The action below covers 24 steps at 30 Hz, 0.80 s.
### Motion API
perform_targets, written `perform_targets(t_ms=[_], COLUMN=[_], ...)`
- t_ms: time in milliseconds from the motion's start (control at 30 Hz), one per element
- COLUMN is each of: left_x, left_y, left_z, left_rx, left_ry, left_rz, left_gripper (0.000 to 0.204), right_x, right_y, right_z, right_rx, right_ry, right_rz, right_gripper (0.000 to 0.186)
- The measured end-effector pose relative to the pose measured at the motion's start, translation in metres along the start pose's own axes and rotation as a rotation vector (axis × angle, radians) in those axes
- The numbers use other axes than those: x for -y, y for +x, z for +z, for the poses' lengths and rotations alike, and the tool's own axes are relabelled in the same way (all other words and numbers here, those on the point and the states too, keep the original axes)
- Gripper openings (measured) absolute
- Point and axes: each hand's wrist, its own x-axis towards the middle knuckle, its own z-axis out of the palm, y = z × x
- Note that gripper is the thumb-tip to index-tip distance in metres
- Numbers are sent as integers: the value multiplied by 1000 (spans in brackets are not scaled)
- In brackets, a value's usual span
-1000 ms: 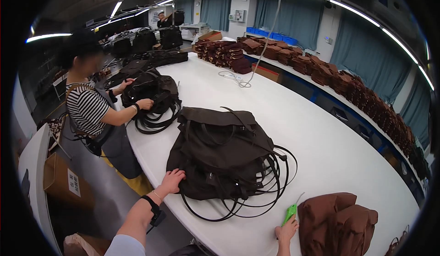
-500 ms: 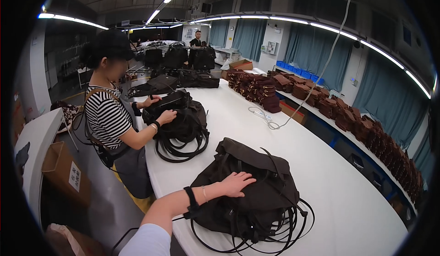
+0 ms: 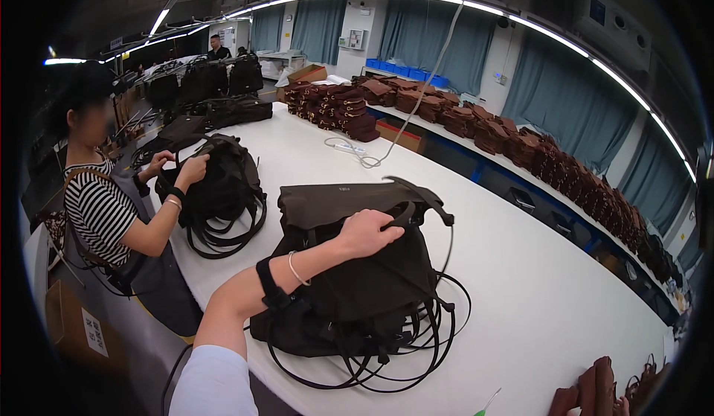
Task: Using a heat-sealing tool to trim and seal loose threads on various finished handbags on a production table.
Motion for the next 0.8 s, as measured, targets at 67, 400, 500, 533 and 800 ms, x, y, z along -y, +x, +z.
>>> perform_targets(t_ms=[67, 400, 500, 533, 800], left_x=[-42, -75, -126, -147, -161], left_y=[-34, -241, -264, -275, -314], left_z=[7, 163, 183, 190, 251], left_rx=[-17, 1259, 1167, 1231, 1611], left_ry=[-103, -333, -362, -337, -311], left_rz=[131, 421, 710, 837, 1109], left_gripper=[35, 30, 37, 34, 31], right_x=[7, 22, 9, -2, -41], right_y=[0, 7, -5, -10, -45], right_z=[-17, -56, -69, -72, -98], right_rx=[-48, -131, -158, -196, -322], right_ry=[21, 142, 173, 157, 174], right_rz=[-5, 217, 256, 290, 290], right_gripper=[50, 57, 56, 56, 52])
